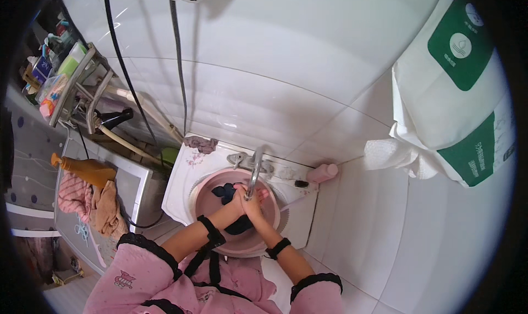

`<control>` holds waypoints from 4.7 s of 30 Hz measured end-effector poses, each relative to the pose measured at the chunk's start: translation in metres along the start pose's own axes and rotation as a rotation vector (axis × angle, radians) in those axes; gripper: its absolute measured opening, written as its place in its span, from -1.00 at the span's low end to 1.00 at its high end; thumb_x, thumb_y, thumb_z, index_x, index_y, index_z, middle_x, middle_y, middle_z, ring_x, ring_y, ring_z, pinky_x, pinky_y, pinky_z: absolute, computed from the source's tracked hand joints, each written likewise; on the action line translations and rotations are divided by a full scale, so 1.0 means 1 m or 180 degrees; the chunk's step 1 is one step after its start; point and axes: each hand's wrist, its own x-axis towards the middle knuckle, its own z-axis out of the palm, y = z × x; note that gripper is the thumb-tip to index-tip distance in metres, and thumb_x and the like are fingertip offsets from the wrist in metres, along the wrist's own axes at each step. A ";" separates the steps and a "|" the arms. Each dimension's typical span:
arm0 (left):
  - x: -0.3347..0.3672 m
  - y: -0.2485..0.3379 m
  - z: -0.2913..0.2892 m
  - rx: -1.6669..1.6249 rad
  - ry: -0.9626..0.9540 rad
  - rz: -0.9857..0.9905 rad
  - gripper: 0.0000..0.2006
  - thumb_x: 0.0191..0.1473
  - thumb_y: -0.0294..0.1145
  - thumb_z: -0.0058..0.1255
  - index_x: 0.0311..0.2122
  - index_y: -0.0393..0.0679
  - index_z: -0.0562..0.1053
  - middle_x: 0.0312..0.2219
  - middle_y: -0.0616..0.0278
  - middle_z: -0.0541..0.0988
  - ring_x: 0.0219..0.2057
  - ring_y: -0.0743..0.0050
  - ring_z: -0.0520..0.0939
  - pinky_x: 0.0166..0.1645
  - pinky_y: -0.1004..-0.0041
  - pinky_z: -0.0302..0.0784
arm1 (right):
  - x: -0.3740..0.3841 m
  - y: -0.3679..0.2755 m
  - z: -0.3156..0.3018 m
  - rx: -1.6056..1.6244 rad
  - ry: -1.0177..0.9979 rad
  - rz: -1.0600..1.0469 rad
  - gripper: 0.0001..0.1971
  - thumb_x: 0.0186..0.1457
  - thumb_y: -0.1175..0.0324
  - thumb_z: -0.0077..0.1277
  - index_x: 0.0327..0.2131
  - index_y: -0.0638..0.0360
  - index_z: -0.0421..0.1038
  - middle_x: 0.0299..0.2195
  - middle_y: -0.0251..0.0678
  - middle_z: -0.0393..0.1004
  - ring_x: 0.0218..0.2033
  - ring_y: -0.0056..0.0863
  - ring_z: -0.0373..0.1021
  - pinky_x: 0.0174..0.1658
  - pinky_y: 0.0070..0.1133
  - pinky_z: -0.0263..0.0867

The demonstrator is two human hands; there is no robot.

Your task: Hand washing a blue shirt in a pink basin and rinsing it in a sink.

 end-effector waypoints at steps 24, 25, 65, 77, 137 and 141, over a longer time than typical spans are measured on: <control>-0.057 -0.002 -0.033 0.5172 -0.0565 0.2907 -0.72 0.03 -0.48 -0.26 -0.09 -0.18 0.26 -0.25 0.21 0.43 -0.23 0.48 0.42 -0.14 0.53 0.32 | -0.015 0.017 0.025 0.1730 -0.0145 0.0919 -0.59 -0.01 0.30 -0.08 -0.05 0.17 0.23 -0.07 -0.20 0.23 -0.01 -0.41 0.13 0.05 -0.57 -0.01; -0.057 -0.001 -0.034 0.5167 -0.0483 0.3002 -0.72 0.03 -0.48 -0.26 -0.09 -0.18 0.26 -0.25 0.21 0.43 -0.23 0.48 0.42 -0.14 0.53 0.32 | -0.023 0.016 0.025 0.1399 -0.0122 0.0725 -0.58 0.04 0.28 -0.13 -0.02 0.20 0.17 -0.05 -0.23 0.21 0.00 -0.43 0.13 0.06 -0.58 -0.01; 0.009 0.005 -0.055 0.7427 0.1619 0.1897 -0.57 0.04 -0.20 -0.38 -0.08 -0.32 0.22 -0.21 -0.27 0.39 -0.19 -0.07 0.45 -0.09 0.15 0.28 | -0.029 0.049 0.024 0.4061 -0.0988 0.1276 -0.52 0.07 -0.12 -0.39 -0.06 -0.06 0.20 -0.18 -0.33 0.34 -0.26 -0.40 0.30 -0.36 -0.45 0.28; -0.021 0.065 0.005 0.7651 0.0665 0.1122 -0.78 -0.16 -0.32 -0.11 -0.37 -0.18 0.43 -0.49 -0.05 0.49 -0.41 0.02 0.51 -0.31 0.21 0.40 | -0.037 0.102 -0.005 -0.0634 -0.0133 -0.0494 -0.13 -0.35 0.25 0.22 0.07 0.21 -0.03 0.03 0.01 0.07 0.07 -0.14 0.03 0.06 -0.40 0.05; -0.089 0.074 0.045 0.4380 0.0735 0.0662 -0.49 -0.22 -0.32 -0.05 -0.07 -0.26 0.23 -0.45 0.14 0.43 -0.46 0.51 0.49 -0.63 0.55 0.40 | -0.050 0.101 -0.048 0.0014 -0.0705 -0.0308 -0.69 -0.24 0.47 0.11 -0.35 0.22 0.27 -0.41 -0.31 0.35 -0.39 -0.51 0.34 -0.34 -0.62 0.30; -0.088 0.064 0.040 0.4131 0.0486 0.0086 -0.41 -0.19 -0.38 -0.06 0.05 -0.10 0.11 -0.37 0.15 0.43 -0.53 0.54 0.48 -0.58 0.61 0.41 | -0.066 0.072 -0.009 -0.0478 -0.0191 -0.0608 -0.48 -0.30 0.36 0.18 -0.17 0.24 0.26 -0.25 -0.21 0.33 -0.28 -0.37 0.33 -0.24 -0.56 0.28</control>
